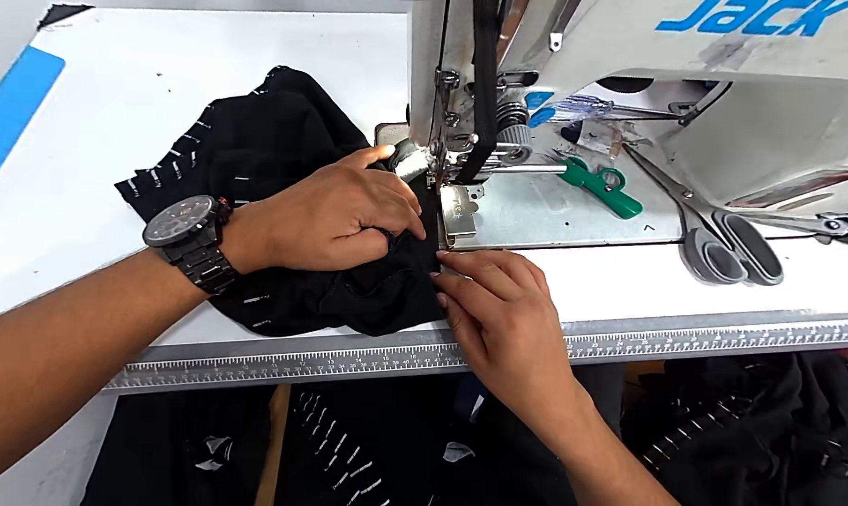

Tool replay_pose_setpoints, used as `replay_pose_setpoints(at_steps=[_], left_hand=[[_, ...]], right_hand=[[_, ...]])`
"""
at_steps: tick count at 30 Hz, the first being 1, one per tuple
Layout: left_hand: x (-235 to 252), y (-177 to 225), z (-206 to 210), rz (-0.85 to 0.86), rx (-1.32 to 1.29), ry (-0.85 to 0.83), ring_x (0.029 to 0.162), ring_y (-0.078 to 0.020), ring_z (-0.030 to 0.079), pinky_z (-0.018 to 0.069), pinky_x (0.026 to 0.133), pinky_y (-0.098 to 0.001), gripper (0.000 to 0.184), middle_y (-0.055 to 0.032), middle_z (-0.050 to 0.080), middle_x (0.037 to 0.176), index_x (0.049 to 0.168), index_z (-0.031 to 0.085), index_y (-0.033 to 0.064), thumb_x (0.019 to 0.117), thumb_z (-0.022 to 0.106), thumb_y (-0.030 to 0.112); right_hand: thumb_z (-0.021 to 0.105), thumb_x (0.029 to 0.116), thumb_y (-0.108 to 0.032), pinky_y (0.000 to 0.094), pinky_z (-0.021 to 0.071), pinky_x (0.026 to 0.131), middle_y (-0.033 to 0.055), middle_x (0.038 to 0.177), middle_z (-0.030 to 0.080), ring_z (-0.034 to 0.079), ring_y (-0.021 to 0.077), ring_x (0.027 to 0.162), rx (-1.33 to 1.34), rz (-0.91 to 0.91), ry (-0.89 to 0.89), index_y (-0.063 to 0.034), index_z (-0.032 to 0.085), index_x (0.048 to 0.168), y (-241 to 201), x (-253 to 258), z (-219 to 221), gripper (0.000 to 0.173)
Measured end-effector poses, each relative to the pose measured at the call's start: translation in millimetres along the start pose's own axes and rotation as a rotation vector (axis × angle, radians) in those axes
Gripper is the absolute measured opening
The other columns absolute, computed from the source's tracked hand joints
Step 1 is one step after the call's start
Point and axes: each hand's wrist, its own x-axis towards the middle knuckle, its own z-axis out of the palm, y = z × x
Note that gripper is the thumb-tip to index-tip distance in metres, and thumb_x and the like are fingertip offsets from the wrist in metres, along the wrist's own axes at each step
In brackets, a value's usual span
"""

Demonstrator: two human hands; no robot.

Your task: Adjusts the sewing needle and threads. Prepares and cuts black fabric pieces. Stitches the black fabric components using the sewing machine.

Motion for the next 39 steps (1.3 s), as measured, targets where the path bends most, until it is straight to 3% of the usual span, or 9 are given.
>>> replay_pose_setpoints(at_steps=[14,21,24,28,31,33,35,37,39], left_hand=[[-1.6,0.8,-7.7,-0.033,-0.01,-0.034,0.121,-0.0171,0.065,0.0283,0.119,-0.061,0.04,0.001,0.076,0.109,0.089,0.076,0.0126,0.0927,0.036,0.016],[-6.3,8.8,-2.6,-0.076,0.064,-0.037,0.126,-0.0163,0.063,0.0274,0.12,-0.0638,0.036,0.002,0.073,0.122,0.085,0.072,0.0132,0.0949,0.038,0.018],[-12.3,17.1,-12.7,-0.119,0.118,0.017,0.122,-0.0181,0.065,0.0352,0.119,-0.056,0.039,-0.0021,0.074,0.119,0.106,0.075,0.0088,0.1039,0.039,0.023],[-37.8,34.1,-56.2,-0.357,-0.184,0.39,0.085,0.0073,0.062,0.0529,0.077,-0.0142,0.027,0.0132,0.067,0.093,0.108,0.069,0.017,0.1089,0.046,0.03],[-53.4,52.9,-71.1,-0.422,-0.63,0.543,0.086,0.0019,0.067,0.0587,0.078,-0.0193,0.024,0.0137,0.071,0.094,0.107,0.071,0.0244,0.1088,0.048,0.034],[-48.4,87.9,-66.1,-0.517,-0.518,0.474,0.078,0.0003,0.066,0.0582,0.07,-0.0186,0.027,0.0106,0.069,0.089,0.105,0.07,0.02,0.1087,0.047,0.034],[-36.9,121.0,-58.8,-0.524,-0.25,0.292,0.079,0.0032,0.065,0.056,0.069,-0.0162,0.03,0.013,0.068,0.088,0.106,0.071,0.0205,0.1082,0.045,0.036],[-28.7,141.2,-39.7,-0.432,0.048,0.129,0.081,0.0024,0.062,0.0524,0.074,-0.0228,0.035,0.0153,0.067,0.087,0.108,0.074,0.0229,0.107,0.041,0.036],[-27.9,148.4,-7.2,-0.259,0.32,0.012,0.076,-0.0077,0.065,0.0509,0.072,-0.034,0.032,0.0084,0.072,0.087,0.102,0.074,0.0177,0.1039,0.043,0.027]], right_hand=[[0.055,0.1005,-0.022,0.0506,0.0434,0.106,0.0004,0.132,0.069,0.061,0.0229,0.123,-0.044,0.018,-0.035,-0.0184,0.076,0.119,-5.5,2.8,1.7,0.029],[0.056,0.1003,-0.024,0.0456,0.048,0.089,0.0042,0.115,0.066,0.061,0.0242,0.107,-0.14,0.089,-0.049,-0.0201,0.075,0.122,-1.9,15.3,4.3,0.028],[0.059,0.0988,-0.022,0.045,0.0493,0.087,0.0037,0.111,0.067,0.062,0.0225,0.103,-0.054,0.112,0.001,-0.0156,0.073,0.122,-1.6,12.6,0.1,0.028],[0.065,0.0958,-0.027,0.0421,0.0566,0.084,0.0026,0.109,0.071,0.067,0.0174,0.102,0.261,0.087,0.058,-0.0103,0.071,0.114,-13.9,-0.3,-3.1,0.026],[0.066,0.0932,-0.054,0.0507,0.0469,0.108,0.0082,0.137,0.062,0.056,0.026,0.131,0.252,-0.033,-0.118,-0.0153,0.063,0.137,-44.8,9.8,14.5,0.059],[0.061,0.0922,-0.064,0.0588,0.04,0.113,0.0114,0.137,0.061,0.052,0.0322,0.135,0.172,-0.056,-0.155,-0.0176,0.063,0.137,-70.8,27.9,35.7,0.065],[0.07,0.0907,-0.052,0.0612,0.0466,0.102,0.0118,0.122,0.07,0.062,0.0327,0.12,0.17,-0.007,-0.084,-0.015,0.072,0.122,-97.8,46.5,56.3,0.049],[0.08,0.0815,-0.026,0.0456,0.0574,0.068,0.0073,0.087,0.074,0.072,0.0229,0.08,0.169,-0.025,0.023,-0.0102,0.078,0.096,-117.5,48.9,69.5,0.021],[0.073,0.0858,-0.012,0.0371,0.0564,0.066,0.0102,0.084,0.073,0.07,0.0207,0.074,0.14,-0.091,-0.098,-0.0038,0.077,0.096,-131.5,24.7,63.6,0.013]])
